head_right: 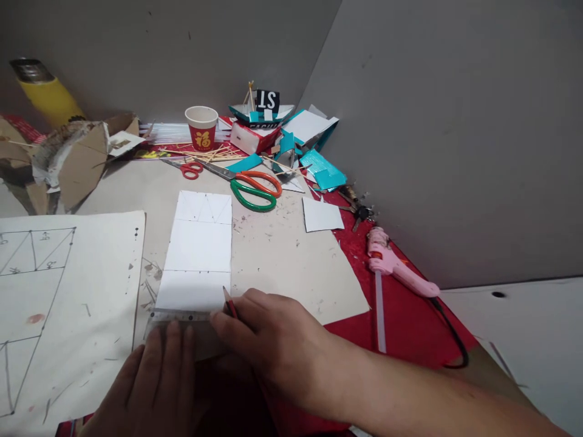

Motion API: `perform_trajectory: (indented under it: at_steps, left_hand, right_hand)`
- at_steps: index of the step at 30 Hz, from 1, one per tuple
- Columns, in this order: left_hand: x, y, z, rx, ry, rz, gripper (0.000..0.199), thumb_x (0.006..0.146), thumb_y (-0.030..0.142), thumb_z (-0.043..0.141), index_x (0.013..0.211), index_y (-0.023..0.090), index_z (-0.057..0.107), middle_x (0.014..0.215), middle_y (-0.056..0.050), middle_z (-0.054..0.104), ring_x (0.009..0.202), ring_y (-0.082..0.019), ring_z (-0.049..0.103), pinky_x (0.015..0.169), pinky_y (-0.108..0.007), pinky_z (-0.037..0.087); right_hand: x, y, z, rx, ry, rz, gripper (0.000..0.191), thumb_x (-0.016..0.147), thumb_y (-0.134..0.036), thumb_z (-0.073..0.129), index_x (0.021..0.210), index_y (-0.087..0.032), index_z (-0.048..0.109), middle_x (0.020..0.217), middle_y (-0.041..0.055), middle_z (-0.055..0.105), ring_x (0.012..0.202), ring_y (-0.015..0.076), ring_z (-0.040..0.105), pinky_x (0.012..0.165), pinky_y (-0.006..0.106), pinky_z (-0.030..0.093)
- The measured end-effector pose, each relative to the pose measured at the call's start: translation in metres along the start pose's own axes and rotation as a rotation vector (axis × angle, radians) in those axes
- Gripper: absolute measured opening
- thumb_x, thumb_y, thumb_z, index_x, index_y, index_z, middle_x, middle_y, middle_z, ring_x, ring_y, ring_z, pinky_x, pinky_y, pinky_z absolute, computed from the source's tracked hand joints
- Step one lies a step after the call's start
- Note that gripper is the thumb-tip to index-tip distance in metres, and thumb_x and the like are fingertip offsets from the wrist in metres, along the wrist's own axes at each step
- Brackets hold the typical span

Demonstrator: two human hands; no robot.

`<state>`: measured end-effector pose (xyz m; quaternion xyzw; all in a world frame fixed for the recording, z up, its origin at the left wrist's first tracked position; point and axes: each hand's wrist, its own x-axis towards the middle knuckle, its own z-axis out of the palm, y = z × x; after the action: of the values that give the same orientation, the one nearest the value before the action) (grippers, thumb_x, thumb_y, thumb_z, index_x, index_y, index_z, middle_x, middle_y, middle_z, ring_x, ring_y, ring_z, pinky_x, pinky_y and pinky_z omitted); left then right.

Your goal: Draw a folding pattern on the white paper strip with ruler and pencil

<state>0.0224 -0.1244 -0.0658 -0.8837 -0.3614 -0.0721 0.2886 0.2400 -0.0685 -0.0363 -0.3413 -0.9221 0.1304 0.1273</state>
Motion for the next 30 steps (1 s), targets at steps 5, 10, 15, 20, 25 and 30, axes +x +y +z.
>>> perform_trajectory:
  at_steps: [5,10,15,20,25,30]
  left_hand:
    - [-0.001,0.000,0.002,-0.009,-0.007,0.015,0.035,0.097,0.024,0.045,0.107,0.003,0.072,0.100,-0.017,0.079,0.088,-0.031,0.077,0.080,-0.041,0.054]
    - [-0.001,0.003,0.005,-0.057,-0.032,-0.005,0.041,0.098,0.034,0.047,0.114,0.006,0.072,0.114,-0.017,0.077,0.103,-0.035,0.073,0.083,-0.044,0.053]
    - [-0.001,0.009,0.010,-0.066,-0.022,-0.018,0.040,0.098,0.033,0.046,0.116,0.009,0.072,0.108,-0.013,0.079,0.101,-0.030,0.073,0.083,-0.040,0.052]
    - [0.001,0.009,0.015,-0.084,0.022,-0.012,0.040,0.100,0.028,0.040,0.111,0.008,0.072,0.102,-0.011,0.080,0.094,-0.026,0.074,0.082,-0.037,0.050]
    - [-0.003,0.009,0.019,-0.095,0.048,0.028,0.039,0.100,0.026,0.040,0.111,0.005,0.070,0.101,-0.014,0.080,0.092,-0.027,0.074,0.082,-0.038,0.049]
    - [-0.006,0.011,0.018,-0.083,0.053,0.047,0.039,0.100,0.026,0.040,0.109,0.005,0.071,0.101,-0.015,0.080,0.092,-0.029,0.074,0.082,-0.039,0.050]
  right_hand:
    - [0.006,0.013,-0.003,0.130,0.057,-0.059,0.024,0.103,-0.025,0.051,0.123,-0.015,0.058,0.120,0.0143,0.071,0.108,0.0265,0.065,0.092,0.042,0.053]
    - [0.007,0.029,0.009,0.183,0.036,-0.150,0.038,0.105,-0.026,0.049,0.139,-0.011,0.049,0.141,0.0182,0.062,0.136,0.0314,0.053,0.111,0.052,0.045]
    - [0.001,0.031,0.014,0.166,-0.123,-0.062,0.047,0.105,-0.022,0.047,0.151,-0.016,0.042,0.154,0.0147,0.051,0.149,0.0302,0.038,0.120,0.057,0.035]
    - [0.000,0.030,0.006,0.139,-0.119,-0.081,0.047,0.105,-0.021,0.048,0.151,-0.014,0.043,0.154,0.0156,0.051,0.147,0.0267,0.042,0.121,0.051,0.036]
    - [-0.001,0.032,0.002,0.129,-0.125,-0.107,0.047,0.103,-0.012,0.047,0.150,-0.011,0.046,0.154,0.0161,0.050,0.146,0.0260,0.043,0.122,0.048,0.037]
    - [-0.002,0.034,0.001,0.199,-0.096,-0.097,0.051,0.102,-0.012,0.050,0.152,-0.013,0.044,0.154,0.0162,0.050,0.145,0.0271,0.045,0.122,0.048,0.036]
